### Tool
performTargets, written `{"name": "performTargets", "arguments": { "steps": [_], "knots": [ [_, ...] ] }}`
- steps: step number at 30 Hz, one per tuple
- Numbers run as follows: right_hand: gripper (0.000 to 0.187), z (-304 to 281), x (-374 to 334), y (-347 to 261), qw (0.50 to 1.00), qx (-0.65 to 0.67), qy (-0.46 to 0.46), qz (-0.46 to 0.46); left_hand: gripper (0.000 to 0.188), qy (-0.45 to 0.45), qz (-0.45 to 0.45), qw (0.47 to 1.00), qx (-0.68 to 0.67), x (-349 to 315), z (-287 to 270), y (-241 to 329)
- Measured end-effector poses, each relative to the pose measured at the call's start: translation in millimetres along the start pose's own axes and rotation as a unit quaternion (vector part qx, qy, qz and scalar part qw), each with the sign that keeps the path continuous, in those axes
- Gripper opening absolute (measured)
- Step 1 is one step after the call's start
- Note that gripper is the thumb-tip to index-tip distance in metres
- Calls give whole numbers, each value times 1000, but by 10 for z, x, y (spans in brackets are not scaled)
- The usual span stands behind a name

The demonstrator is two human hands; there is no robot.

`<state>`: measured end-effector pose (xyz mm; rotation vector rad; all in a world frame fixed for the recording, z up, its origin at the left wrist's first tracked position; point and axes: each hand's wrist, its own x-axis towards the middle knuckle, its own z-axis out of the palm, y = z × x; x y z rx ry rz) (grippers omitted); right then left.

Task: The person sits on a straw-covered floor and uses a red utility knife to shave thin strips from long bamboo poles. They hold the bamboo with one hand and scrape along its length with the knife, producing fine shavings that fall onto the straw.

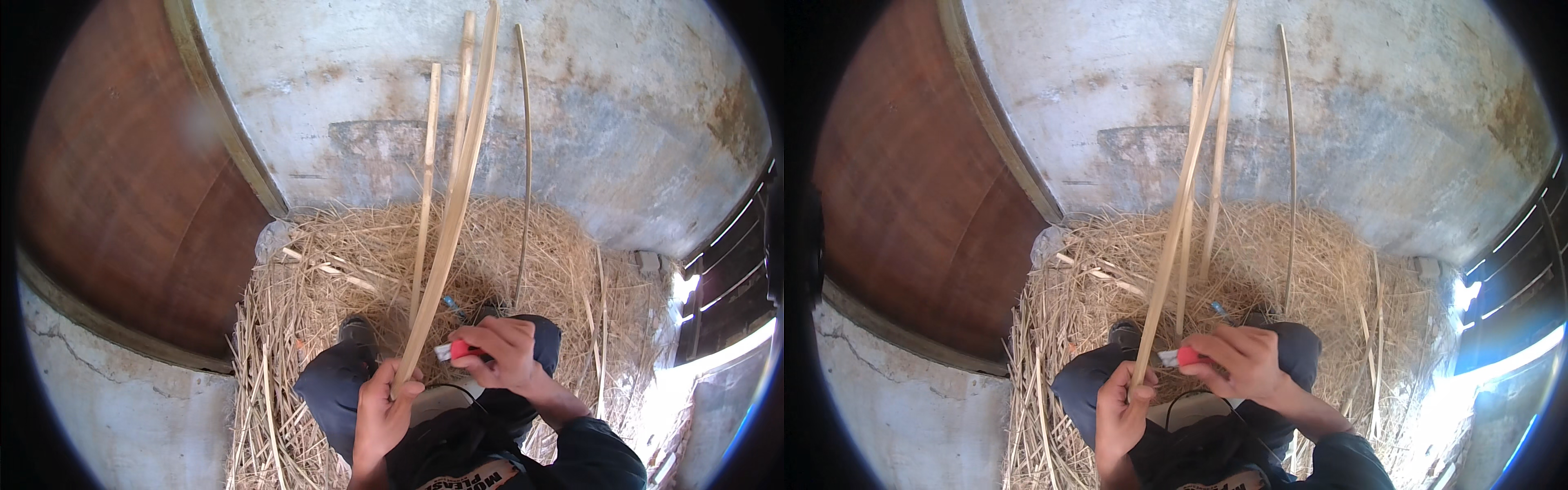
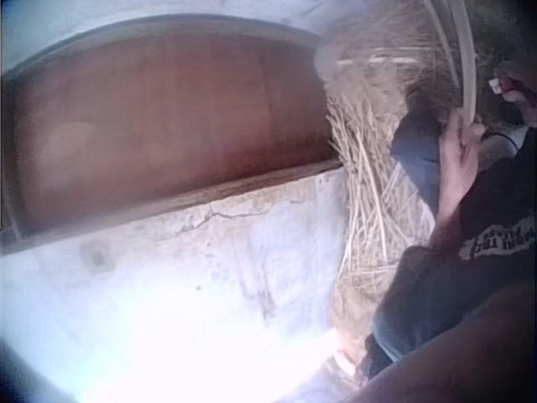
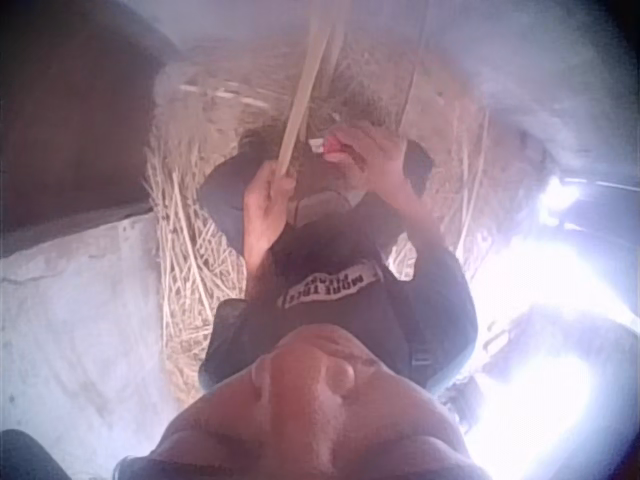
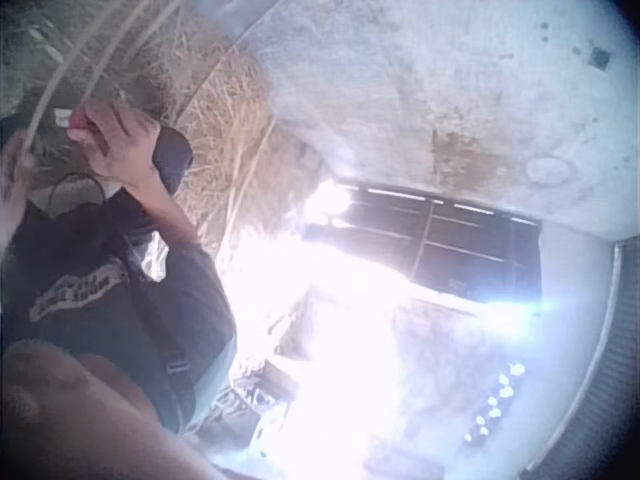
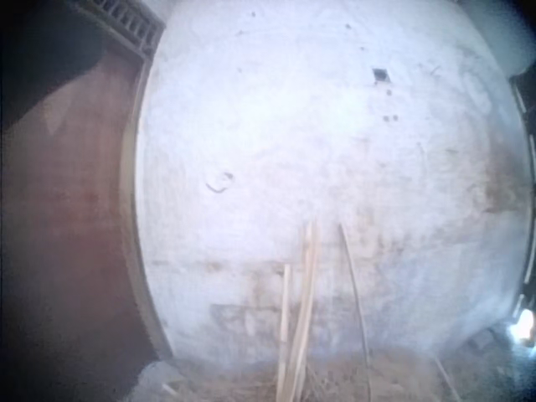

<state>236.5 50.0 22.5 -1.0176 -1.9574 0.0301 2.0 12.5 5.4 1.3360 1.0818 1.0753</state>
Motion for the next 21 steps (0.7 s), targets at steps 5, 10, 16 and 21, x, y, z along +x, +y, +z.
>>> {"name": "performTargets", "arguments": {
  "steps": [5,10,16,21],
  "knots": [
    [41,118,-14,-120,999,-10,-12,-38,34,5,5,1000,1,57,80,118],
    [42,134,-34,-170,999,-15,-23,-42,37,29,7,1000,-4,72,133,104],
    [42,145,-6,-178,999,-21,-13,-40,38,30,28,999,27,90,146,161],
    [43,124,20,-187,998,-34,-20,-49,37,40,24,999,5,94,161,157]
  ]
}}
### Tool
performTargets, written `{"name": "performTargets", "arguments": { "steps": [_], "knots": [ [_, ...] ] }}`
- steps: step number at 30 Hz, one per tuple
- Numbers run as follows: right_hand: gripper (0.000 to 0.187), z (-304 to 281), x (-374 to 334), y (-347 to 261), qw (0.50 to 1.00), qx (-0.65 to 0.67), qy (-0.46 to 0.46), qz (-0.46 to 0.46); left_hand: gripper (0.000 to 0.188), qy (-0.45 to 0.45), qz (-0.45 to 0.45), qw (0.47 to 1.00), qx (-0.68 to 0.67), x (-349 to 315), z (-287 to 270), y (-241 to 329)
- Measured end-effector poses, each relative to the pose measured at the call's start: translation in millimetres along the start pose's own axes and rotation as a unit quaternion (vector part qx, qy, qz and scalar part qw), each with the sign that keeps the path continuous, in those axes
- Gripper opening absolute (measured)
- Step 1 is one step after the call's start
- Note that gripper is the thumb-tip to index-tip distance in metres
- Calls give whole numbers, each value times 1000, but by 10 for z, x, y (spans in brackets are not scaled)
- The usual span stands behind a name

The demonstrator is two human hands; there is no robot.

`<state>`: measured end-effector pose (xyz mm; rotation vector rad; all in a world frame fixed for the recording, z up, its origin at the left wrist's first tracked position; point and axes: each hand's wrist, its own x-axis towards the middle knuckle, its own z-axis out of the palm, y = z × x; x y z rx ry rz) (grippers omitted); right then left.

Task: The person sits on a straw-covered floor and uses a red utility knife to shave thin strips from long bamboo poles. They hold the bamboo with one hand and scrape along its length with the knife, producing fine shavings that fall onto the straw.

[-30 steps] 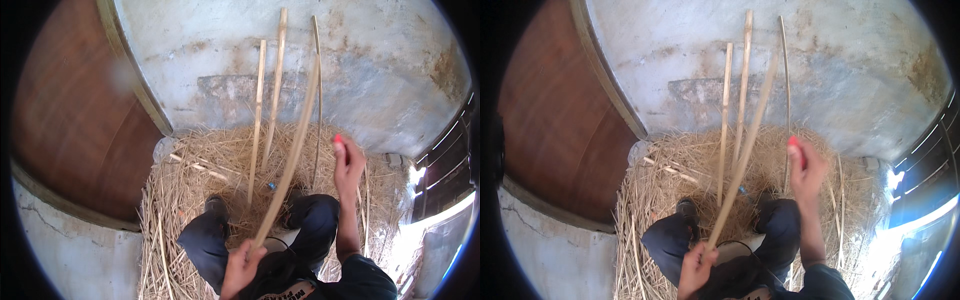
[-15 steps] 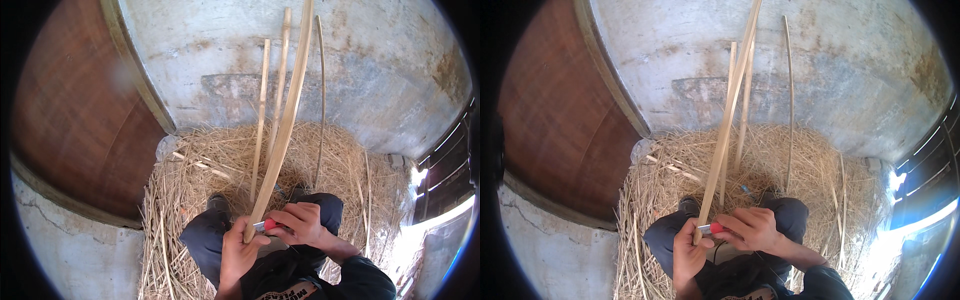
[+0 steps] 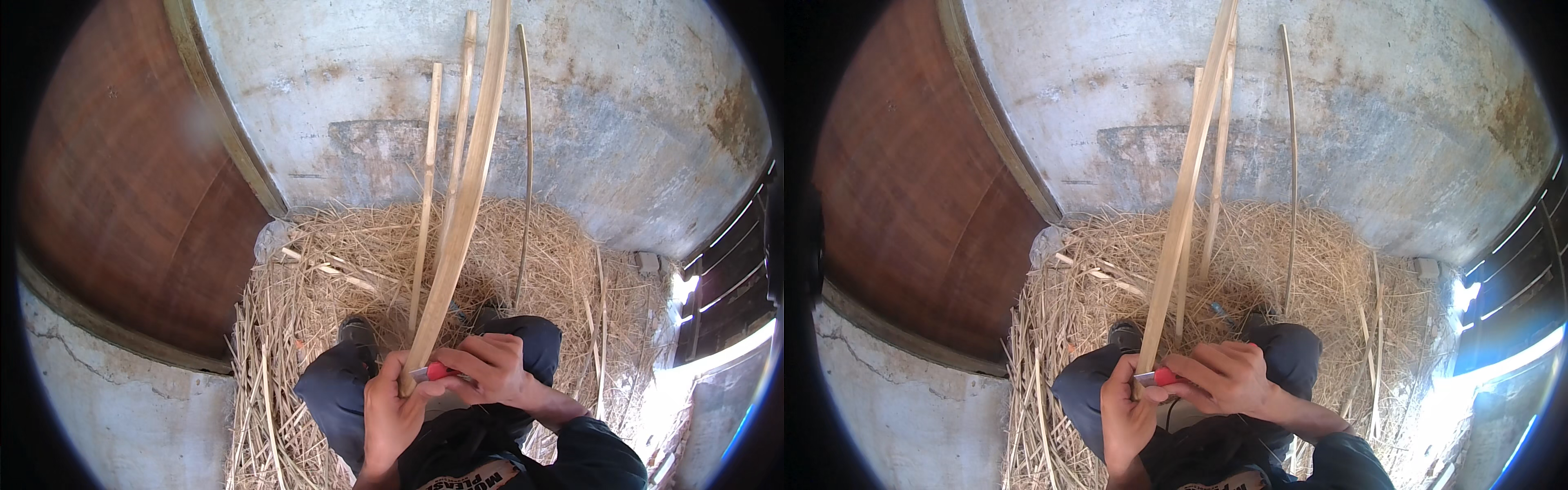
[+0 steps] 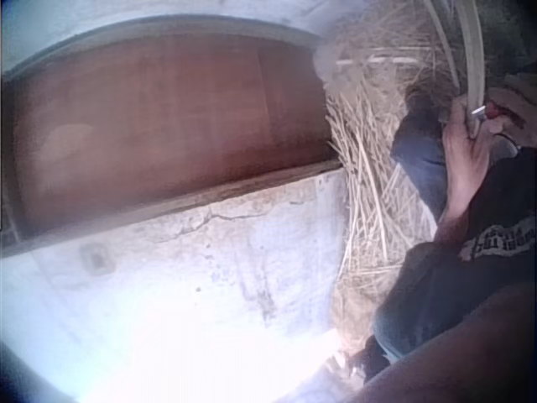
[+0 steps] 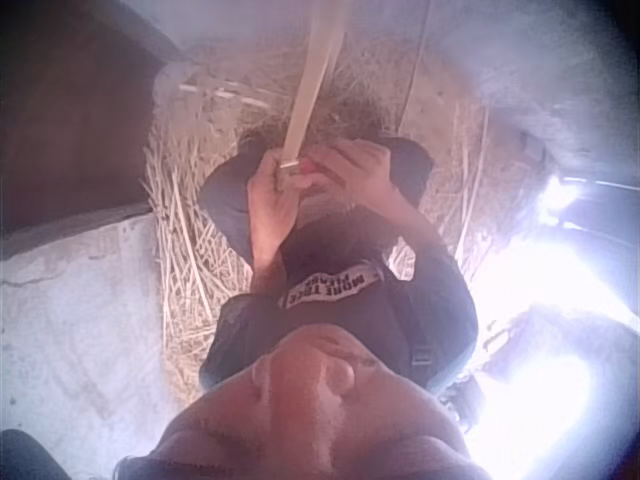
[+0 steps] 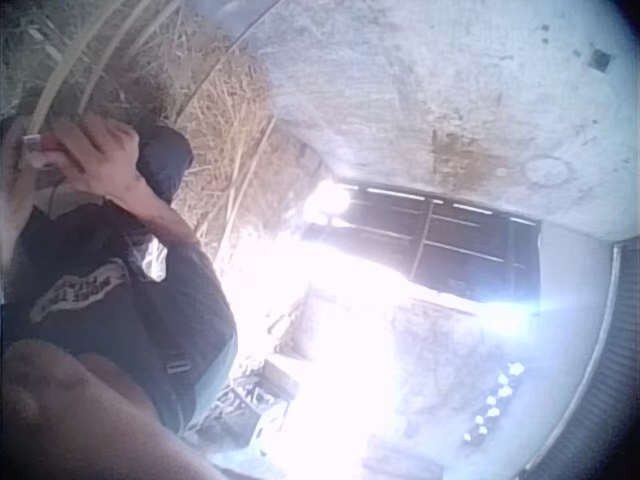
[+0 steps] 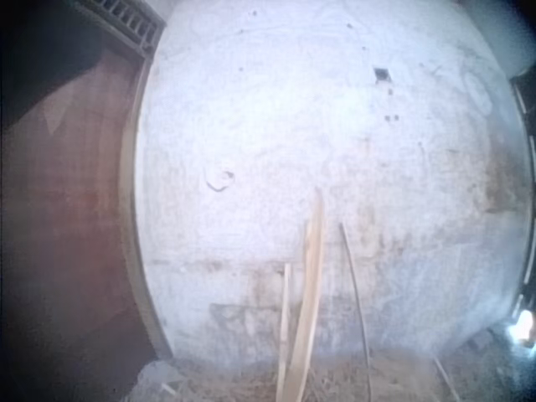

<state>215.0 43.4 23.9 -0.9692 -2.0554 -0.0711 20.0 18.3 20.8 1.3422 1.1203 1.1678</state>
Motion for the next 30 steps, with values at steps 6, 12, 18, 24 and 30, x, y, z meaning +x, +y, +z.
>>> {"name": "performTargets", "arguments": {
  "steps": [6,12,18,24,30],
  "knots": [
    [40,7,16,-14,1000,16,5,6,37,4,7,1000,19,11,3,52],
    [39,15,15,-19,1000,13,6,4,40,3,17,1000,25,12,0,24],
    [40,7,44,-24,999,-34,26,-9,25,-2,4,999,52,-2,8,98],
    [40,18,23,-33,997,-59,40,-8,20,0,8,997,73,-28,7,28],
    [32,-25,55,-80,997,-61,49,-4,14,9,11,998,66,-46,38,72]
  ]
}}
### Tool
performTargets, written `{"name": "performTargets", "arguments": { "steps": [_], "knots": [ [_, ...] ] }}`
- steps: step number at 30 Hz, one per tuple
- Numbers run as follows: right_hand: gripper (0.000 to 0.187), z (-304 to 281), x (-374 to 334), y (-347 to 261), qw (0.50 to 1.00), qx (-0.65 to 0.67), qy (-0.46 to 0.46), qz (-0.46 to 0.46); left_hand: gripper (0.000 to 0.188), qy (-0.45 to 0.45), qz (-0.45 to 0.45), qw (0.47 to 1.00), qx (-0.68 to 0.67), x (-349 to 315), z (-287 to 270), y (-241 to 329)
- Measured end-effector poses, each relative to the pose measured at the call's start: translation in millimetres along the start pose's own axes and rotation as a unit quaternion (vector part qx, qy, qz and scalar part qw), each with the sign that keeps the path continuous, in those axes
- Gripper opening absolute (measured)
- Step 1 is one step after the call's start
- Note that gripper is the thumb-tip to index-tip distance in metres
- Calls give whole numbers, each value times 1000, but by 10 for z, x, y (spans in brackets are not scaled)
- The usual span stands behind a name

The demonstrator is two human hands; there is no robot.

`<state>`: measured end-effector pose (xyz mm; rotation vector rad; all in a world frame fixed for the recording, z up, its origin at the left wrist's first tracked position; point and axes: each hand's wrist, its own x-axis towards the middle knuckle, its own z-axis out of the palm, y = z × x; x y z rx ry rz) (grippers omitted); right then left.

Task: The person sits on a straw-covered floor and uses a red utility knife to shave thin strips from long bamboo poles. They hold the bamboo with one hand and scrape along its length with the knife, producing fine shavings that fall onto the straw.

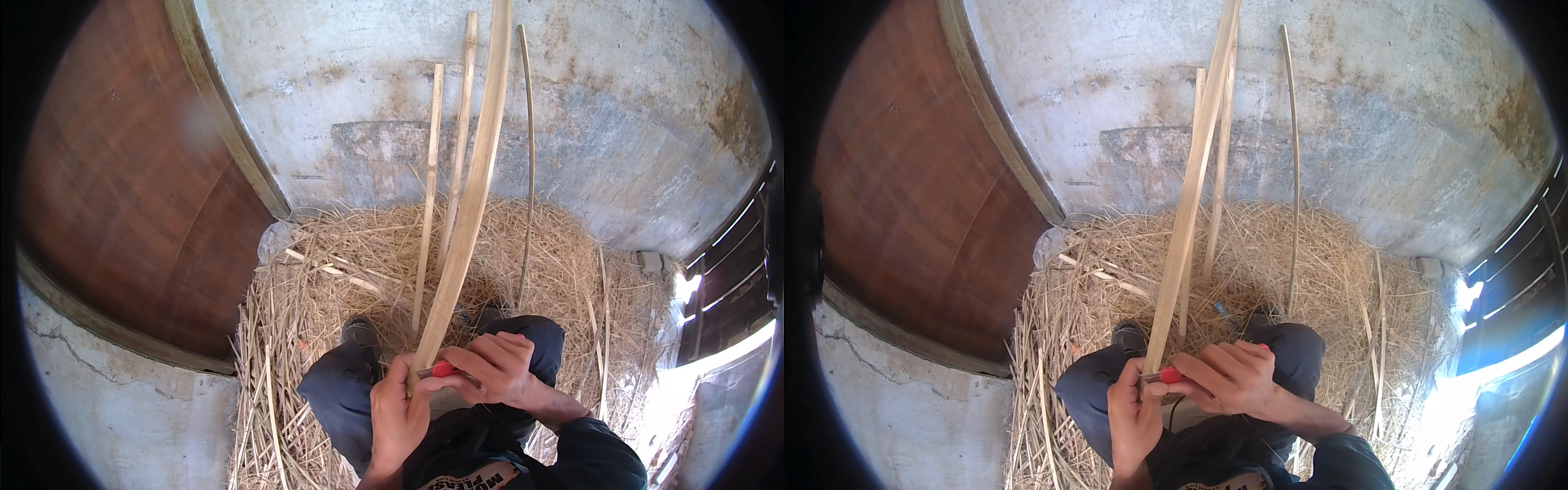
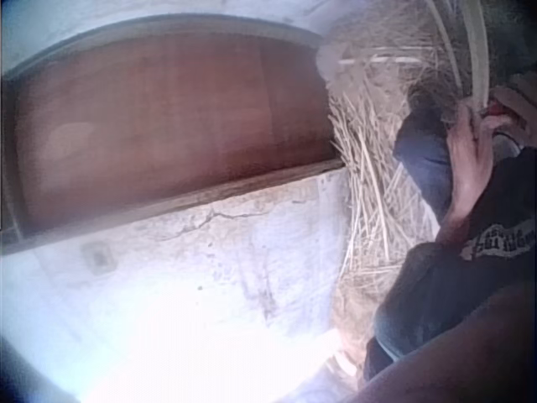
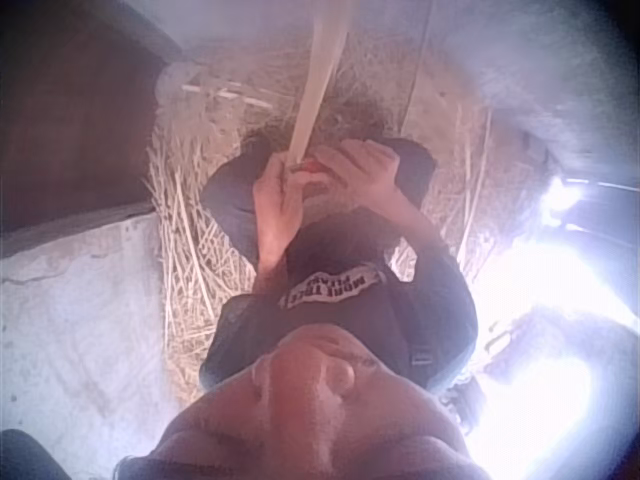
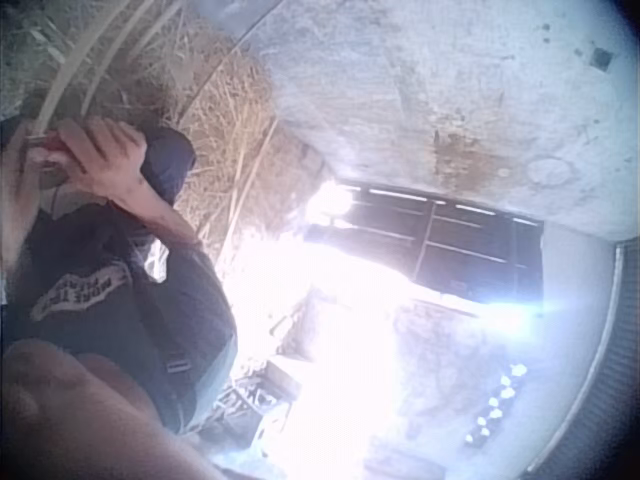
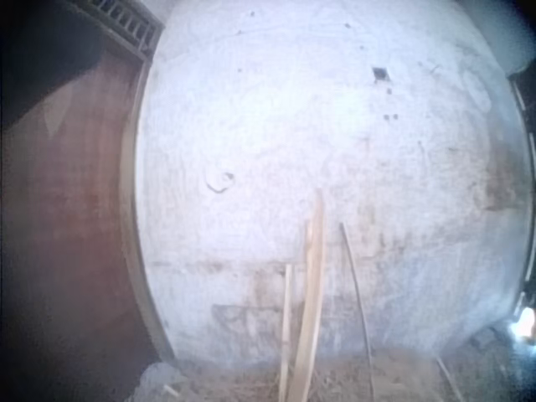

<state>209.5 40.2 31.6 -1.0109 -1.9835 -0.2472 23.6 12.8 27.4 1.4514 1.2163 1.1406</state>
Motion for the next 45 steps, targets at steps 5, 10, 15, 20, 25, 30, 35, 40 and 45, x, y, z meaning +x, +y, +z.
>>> {"name": "performTargets", "arguments": {
  "steps": [5,10,15,20,25,30,35,40,45],
  "knots": [
    [26,-168,-11,809,920,-74,199,330,14,-83,-51,995,10,-317,-27,-129],
    [23,-423,174,935,944,-8,204,260,15,-68,-83,994,25,-348,-82,-320],
    [26,-225,-56,524,988,62,49,132,16,-14,-40,999,-26,-107,-176,-158],
    [35,-6,-203,317,991,115,-22,70,39,-14,-48,997,-56,-3,-124,-65],
    [39,69,-201,146,992,117,-25,43,48,-12,-12,1000,-7,3,-50,-28],
    [40,62,-135,117,994,106,-20,31,47,4,37,999,14,10,-16,27],
    [42,88,-146,112,995,100,-11,26,45,20,52,997,47,18,-5,80],
    [43,78,-128,103,997,80,-1,20,38,30,47,996,69,20,11,121],
    [43,54,-109,88,998,66,-4,21,24,43,62,995,69,16,35,95]
  ]
}}
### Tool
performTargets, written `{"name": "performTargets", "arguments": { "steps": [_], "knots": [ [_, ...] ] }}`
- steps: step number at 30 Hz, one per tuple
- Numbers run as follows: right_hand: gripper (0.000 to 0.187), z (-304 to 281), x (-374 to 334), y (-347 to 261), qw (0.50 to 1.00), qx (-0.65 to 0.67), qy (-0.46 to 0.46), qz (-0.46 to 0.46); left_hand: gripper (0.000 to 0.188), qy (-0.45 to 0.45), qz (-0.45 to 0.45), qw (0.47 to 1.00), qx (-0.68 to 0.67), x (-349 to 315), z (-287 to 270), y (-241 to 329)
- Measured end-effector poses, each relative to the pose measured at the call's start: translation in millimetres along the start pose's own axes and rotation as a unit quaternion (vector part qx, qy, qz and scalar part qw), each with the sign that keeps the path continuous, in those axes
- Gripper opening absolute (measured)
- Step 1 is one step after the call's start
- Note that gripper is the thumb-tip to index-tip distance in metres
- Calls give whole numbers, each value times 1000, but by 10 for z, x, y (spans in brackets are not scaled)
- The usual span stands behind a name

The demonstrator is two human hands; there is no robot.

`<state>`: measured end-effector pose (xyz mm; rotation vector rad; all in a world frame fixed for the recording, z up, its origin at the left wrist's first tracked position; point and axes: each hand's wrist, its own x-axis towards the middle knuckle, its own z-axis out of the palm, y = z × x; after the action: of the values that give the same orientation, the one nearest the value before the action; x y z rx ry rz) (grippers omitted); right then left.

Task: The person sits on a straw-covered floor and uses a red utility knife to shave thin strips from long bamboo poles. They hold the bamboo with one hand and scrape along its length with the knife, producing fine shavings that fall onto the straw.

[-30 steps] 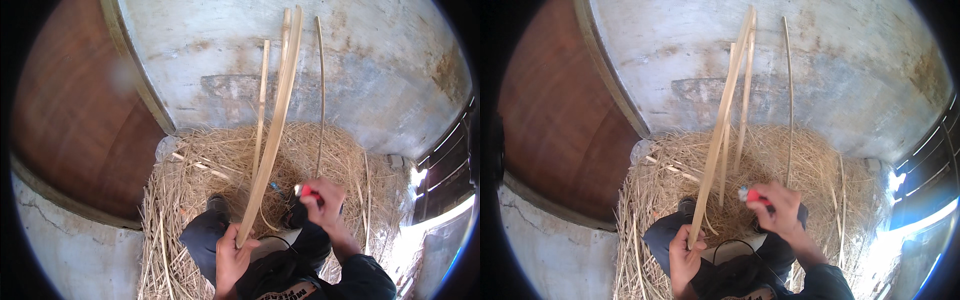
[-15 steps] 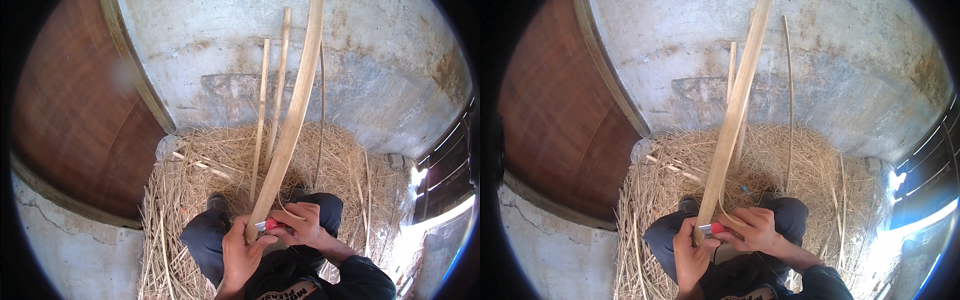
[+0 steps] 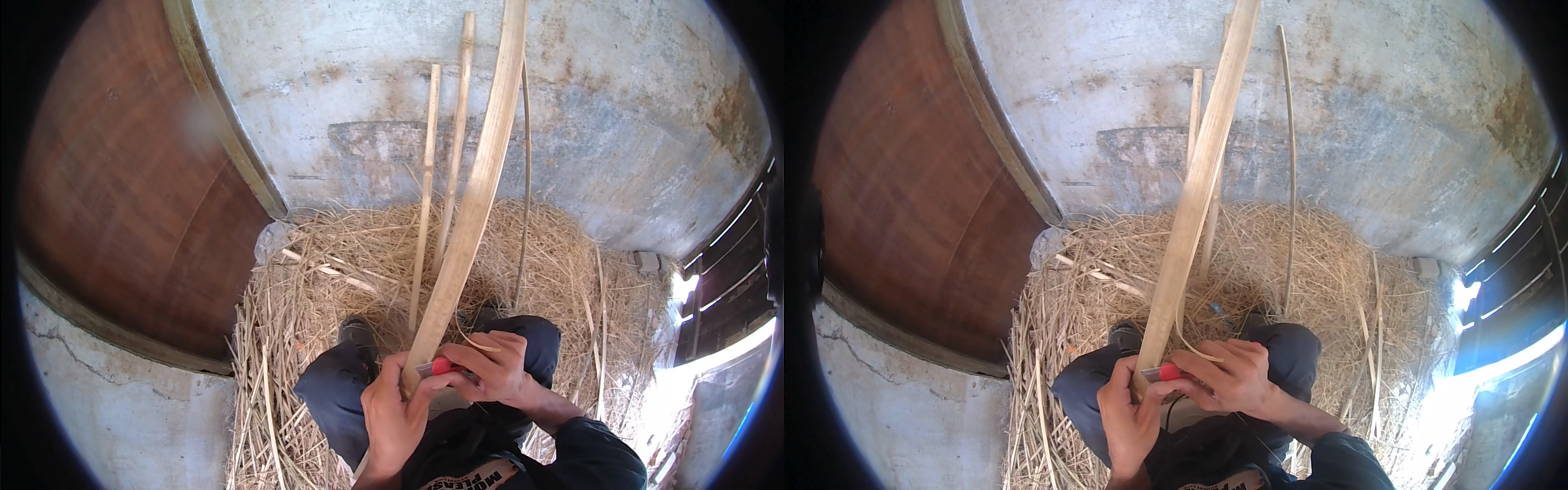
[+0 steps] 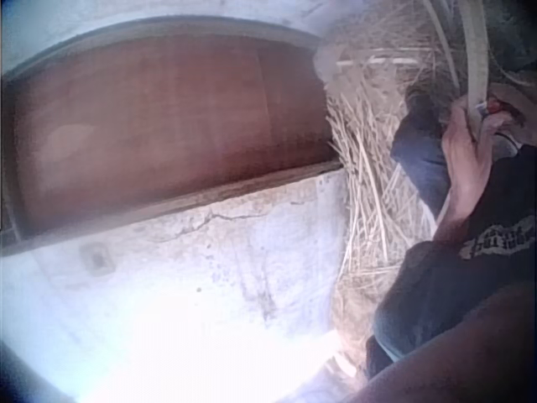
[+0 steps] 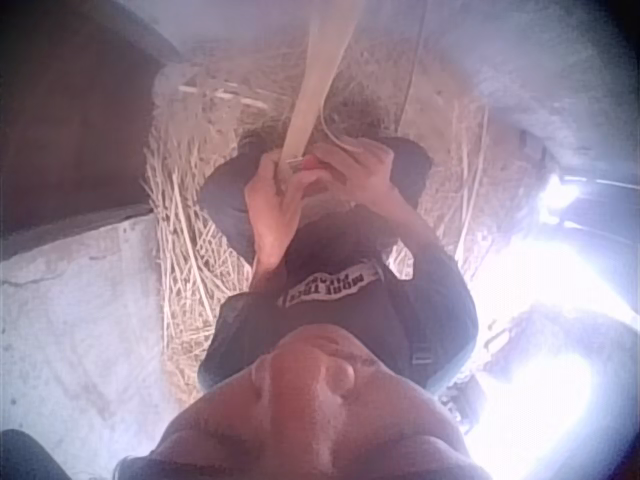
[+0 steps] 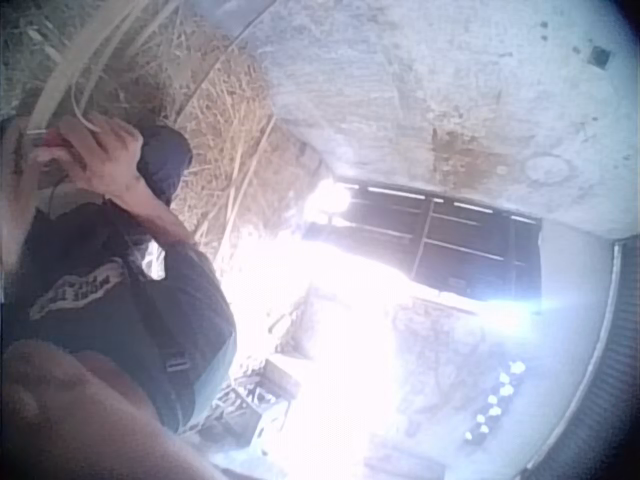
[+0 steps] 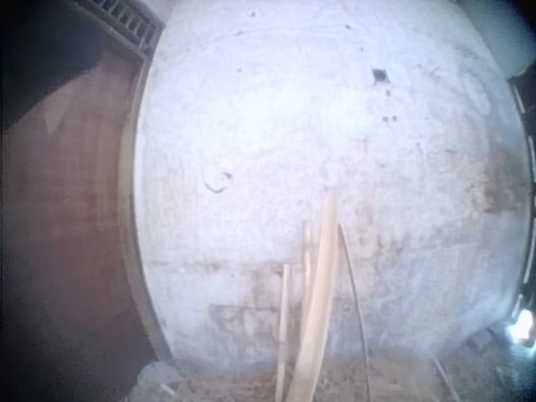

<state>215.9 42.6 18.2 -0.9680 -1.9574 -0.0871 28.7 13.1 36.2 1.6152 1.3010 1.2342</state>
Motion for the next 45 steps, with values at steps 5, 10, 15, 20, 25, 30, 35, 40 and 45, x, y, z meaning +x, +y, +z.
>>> {"name": "performTargets", "arguments": {
  "steps": [5,10,15,20,25,30,35,40,45],
  "knots": [
    [41,-32,5,-15,999,-34,-8,4,17,7,-7,999,31,7,-9,63],
    [41,-30,10,-21,999,-49,-2,-4,16,15,-12,1000,20,-33,1,15],
    [43,-39,-4,-4,998,-54,-6,-15,14,15,-5,1000,23,-47,1,15],
    [43,-13,-15,15,998,-56,-1,-22,13,13,-15,1000,17,-58,-9,12],
    [44,-45,-1,1,997,-68,-5,-24,12,14,-14,1000,13,-69,-3,-1],
    [43,-60,-29,15,997,-73,-16,-30,12,8,-14,1000,15,-83,-13,13],
    [39,-57,-4,14,996,-78,-3,-31,14,5,-17,1000,19,-94,-16,-12],
    [34,-131,93,208,995,-87,51,10,23,-27,-44,998,43,-185,-34,-47],
    [31,-145,139,229,996,-78,44,5,26,-30,-43,997,49,-202,-33,-111]
  ]
}}
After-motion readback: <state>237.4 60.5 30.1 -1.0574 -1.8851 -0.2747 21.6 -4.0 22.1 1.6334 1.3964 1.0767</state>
